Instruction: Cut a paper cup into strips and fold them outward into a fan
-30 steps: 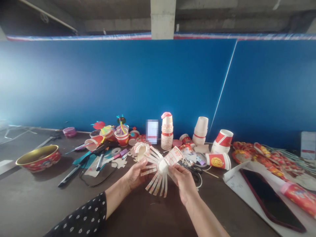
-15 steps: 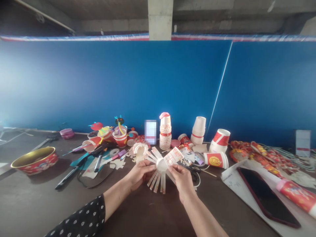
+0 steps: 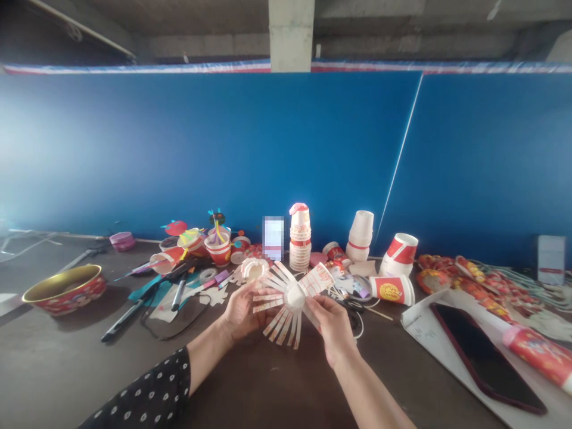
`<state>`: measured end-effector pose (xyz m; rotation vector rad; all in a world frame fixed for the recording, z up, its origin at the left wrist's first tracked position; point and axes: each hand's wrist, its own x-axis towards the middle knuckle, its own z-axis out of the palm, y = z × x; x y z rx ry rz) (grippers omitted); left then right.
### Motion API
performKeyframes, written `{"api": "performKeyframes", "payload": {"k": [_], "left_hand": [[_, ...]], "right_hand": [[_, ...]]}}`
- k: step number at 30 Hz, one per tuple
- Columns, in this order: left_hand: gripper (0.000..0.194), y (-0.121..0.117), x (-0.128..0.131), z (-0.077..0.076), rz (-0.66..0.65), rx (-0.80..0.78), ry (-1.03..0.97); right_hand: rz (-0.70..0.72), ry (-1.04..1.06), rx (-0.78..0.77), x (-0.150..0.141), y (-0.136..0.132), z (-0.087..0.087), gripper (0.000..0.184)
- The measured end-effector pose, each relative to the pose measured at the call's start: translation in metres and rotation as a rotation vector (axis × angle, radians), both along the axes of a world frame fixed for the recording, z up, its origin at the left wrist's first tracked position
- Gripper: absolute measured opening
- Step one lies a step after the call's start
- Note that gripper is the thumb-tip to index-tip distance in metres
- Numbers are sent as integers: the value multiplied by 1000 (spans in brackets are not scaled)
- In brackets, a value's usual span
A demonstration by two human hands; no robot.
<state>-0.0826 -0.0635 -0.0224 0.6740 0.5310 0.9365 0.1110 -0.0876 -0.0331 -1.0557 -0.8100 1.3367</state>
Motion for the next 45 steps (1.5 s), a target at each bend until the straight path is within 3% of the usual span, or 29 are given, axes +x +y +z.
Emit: {"api": "performKeyframes", "payload": {"k": [3,8,16,22,26,32,35,37,41,45], "left_hand": [[40,3,-7,-2,-66,-34,7],[38,0,-8,-5,-210,135,3],[33,0,-3,-7,-212,269,190],[39,1,-13,-2,-239,245,41],[34,-3,1,-6,-176,309,223],[38,-4,18,-12,78,217,390],[35,1,15,-10,200,185,393],[32,4,12,-10,263,178,399],[28,6,9,-10,261,147,365],[25,7,8,-10,230,106,300]], "right_hand": [[63,-10,17,-2,-2,0,25],[75,-12,21,-5,-6,7,25],[77,-202,81,-6,-12,19,24],[137,-186,89,0,-7,13,27],[127,-336,164,-2,-6,8,26],[121,-646,241,15,5,4,32],[21,-976,284,40,13,9,31],[-46,-1269,209,56,15,13,29],[30,-1718,92,70,11,21,35],[91,-1889,71,69,7,25,43]]}}
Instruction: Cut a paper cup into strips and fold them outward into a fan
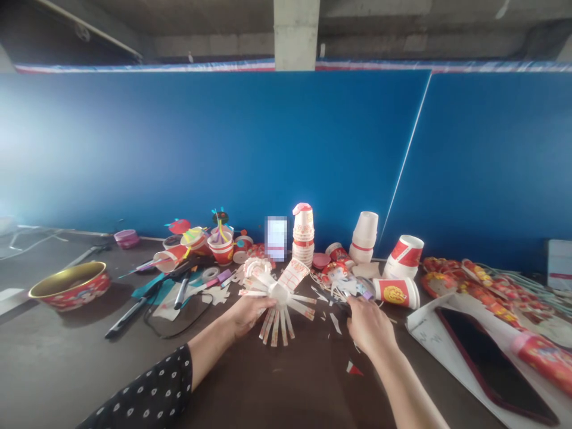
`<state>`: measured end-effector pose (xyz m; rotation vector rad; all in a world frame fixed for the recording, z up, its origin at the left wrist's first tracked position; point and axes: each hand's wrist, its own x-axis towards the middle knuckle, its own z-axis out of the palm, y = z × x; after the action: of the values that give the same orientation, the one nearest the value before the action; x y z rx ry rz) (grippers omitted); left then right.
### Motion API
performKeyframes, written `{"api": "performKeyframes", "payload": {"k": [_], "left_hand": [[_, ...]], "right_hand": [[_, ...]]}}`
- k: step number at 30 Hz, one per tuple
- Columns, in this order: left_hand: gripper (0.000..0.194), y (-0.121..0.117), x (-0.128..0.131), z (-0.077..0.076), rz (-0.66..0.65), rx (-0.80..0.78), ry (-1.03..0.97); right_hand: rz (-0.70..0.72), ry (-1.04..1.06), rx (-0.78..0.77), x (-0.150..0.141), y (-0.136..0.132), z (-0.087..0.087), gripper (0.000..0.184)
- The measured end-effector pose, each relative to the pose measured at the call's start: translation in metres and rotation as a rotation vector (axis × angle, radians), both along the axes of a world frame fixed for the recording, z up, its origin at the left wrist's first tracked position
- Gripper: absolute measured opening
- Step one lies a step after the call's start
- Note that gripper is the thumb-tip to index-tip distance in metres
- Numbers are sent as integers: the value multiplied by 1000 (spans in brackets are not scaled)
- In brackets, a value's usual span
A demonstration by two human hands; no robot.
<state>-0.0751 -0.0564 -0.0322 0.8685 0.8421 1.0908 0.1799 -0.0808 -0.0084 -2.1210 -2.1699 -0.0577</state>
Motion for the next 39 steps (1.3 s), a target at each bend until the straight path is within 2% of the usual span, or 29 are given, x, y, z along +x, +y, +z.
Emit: {"api": "performKeyframes", "payload": {"k": [4,8,14,16,19,22,25,29,39], "left_hand": [[18,1,-3,0,18,-29,-50],[17,1,-4,2,4,-56,-73],[14,-1,1,10,125,-65,-61],[12,-1,1,11,153,-49,-70],[14,1,-1,10,181,-28,-74],[16,4,-4,9,214,-8,-81],[19,4,-6,10,224,9,-88],[22,6,-7,9,246,51,-91],[20,8,-9,7,249,70,-65]], "right_hand": [[-4,-22,-39,1,1,0,46],[15,-23,-25,2,1,1,40],[18,-1,47,-2,1,2,33],[30,122,100,-3,4,-1,28],[88,518,138,-8,7,-8,21],[196,972,71,-21,7,-14,18],[221,1209,-8,-36,1,-14,21],[220,1305,-162,-50,-9,-8,27],[191,1328,-318,-61,-21,7,37]]}}
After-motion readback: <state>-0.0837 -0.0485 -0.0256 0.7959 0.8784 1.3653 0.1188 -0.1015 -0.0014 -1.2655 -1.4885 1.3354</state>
